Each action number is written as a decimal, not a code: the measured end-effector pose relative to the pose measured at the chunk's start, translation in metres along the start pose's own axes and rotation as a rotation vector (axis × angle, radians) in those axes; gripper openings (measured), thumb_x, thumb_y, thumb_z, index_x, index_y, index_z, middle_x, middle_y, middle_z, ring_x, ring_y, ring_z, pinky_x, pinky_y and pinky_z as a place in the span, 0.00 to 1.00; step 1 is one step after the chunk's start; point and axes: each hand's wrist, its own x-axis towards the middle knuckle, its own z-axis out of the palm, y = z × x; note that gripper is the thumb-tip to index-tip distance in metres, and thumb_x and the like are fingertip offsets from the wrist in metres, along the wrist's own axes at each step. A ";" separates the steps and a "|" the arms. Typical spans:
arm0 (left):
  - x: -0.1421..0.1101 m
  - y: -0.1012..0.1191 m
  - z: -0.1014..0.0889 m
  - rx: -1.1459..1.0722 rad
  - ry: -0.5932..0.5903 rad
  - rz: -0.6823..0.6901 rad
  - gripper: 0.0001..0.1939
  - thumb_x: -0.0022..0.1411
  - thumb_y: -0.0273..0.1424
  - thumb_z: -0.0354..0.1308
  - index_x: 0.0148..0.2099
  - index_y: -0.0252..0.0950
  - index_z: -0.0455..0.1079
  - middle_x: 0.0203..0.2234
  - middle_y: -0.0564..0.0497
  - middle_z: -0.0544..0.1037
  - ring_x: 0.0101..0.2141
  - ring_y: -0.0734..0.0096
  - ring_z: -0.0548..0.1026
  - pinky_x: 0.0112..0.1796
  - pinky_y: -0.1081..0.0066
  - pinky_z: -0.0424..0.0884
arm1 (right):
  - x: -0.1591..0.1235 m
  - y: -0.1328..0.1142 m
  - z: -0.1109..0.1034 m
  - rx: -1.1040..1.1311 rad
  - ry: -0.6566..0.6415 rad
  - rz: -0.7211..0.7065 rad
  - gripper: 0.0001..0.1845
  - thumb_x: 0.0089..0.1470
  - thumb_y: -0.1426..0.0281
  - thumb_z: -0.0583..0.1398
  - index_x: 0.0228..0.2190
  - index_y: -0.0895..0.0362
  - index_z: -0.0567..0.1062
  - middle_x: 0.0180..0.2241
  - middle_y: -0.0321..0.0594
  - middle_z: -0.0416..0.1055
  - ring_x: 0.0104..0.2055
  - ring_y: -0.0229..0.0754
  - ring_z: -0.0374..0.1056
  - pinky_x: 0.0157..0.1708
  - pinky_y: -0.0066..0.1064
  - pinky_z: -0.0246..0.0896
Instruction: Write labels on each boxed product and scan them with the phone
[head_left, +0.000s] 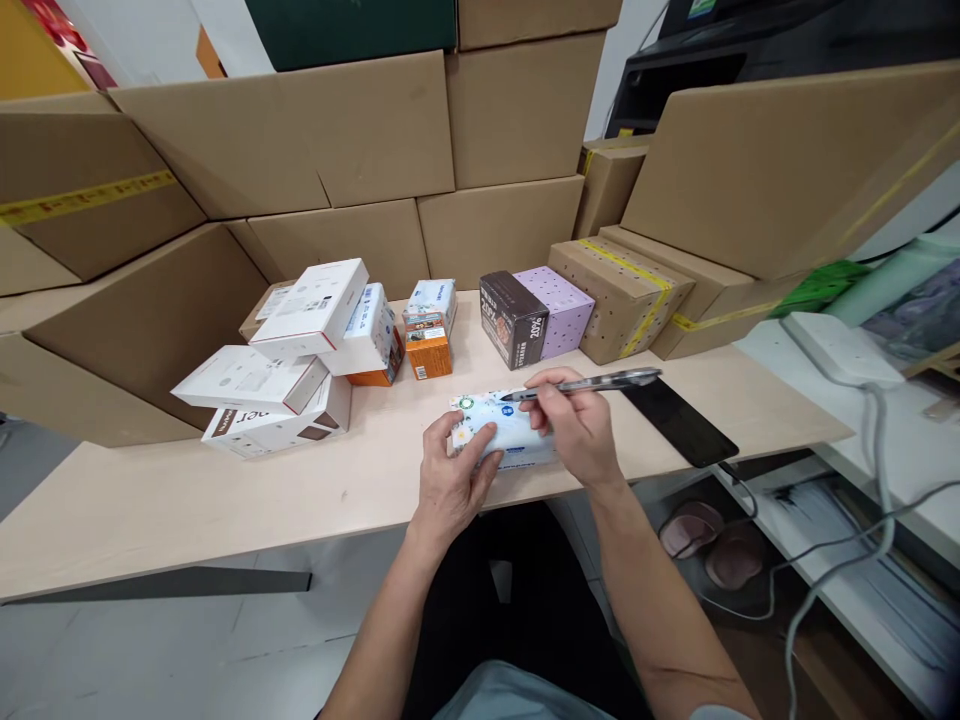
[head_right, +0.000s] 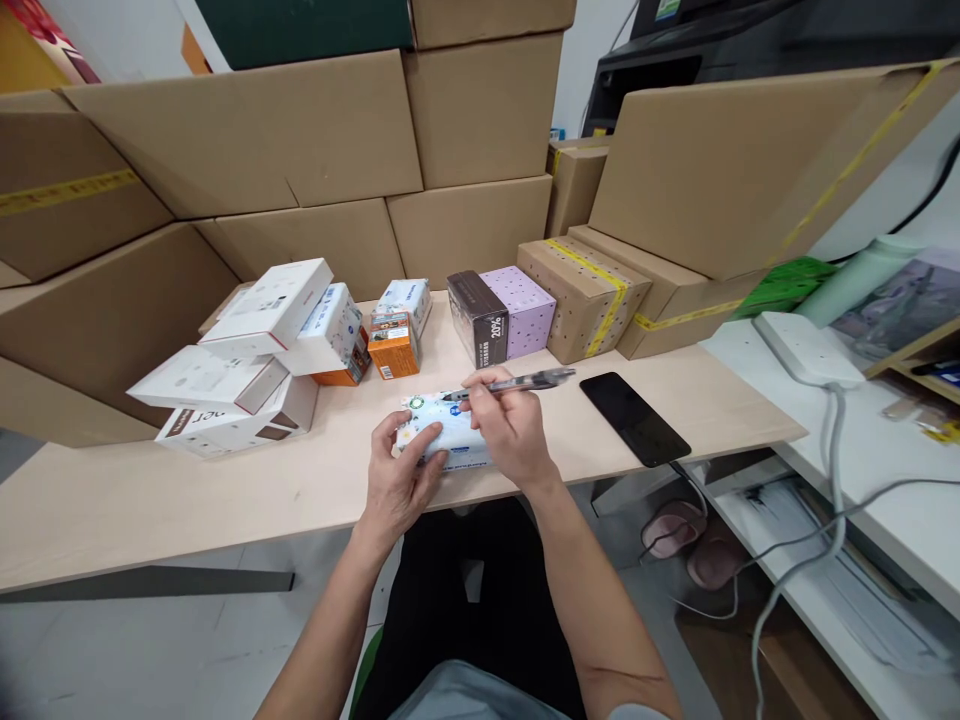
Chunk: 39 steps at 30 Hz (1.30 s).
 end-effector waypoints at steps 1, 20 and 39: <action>0.000 0.000 0.000 0.001 -0.011 -0.007 0.20 0.63 0.32 0.61 0.57 0.44 0.68 0.55 0.41 0.59 0.57 0.55 0.65 0.51 0.57 0.71 | 0.001 0.001 0.002 -0.077 -0.034 -0.026 0.11 0.60 0.60 0.55 0.33 0.54 0.72 0.21 0.32 0.69 0.23 0.36 0.66 0.24 0.28 0.61; 0.006 0.004 -0.003 -0.007 0.034 0.053 0.24 0.62 0.30 0.62 0.58 0.34 0.63 0.54 0.35 0.69 0.55 0.53 0.68 0.54 0.53 0.70 | 0.003 0.001 0.009 -0.365 -0.193 -0.261 0.13 0.63 0.68 0.54 0.26 0.57 0.70 0.33 0.38 0.75 0.26 0.32 0.67 0.29 0.26 0.60; 0.006 0.005 -0.006 -0.025 0.028 0.051 0.25 0.60 0.30 0.63 0.59 0.34 0.62 0.54 0.35 0.69 0.55 0.52 0.68 0.53 0.52 0.70 | 0.001 0.001 -0.004 0.030 0.171 -0.080 0.12 0.64 0.59 0.54 0.33 0.54 0.68 0.26 0.32 0.70 0.21 0.32 0.62 0.21 0.24 0.56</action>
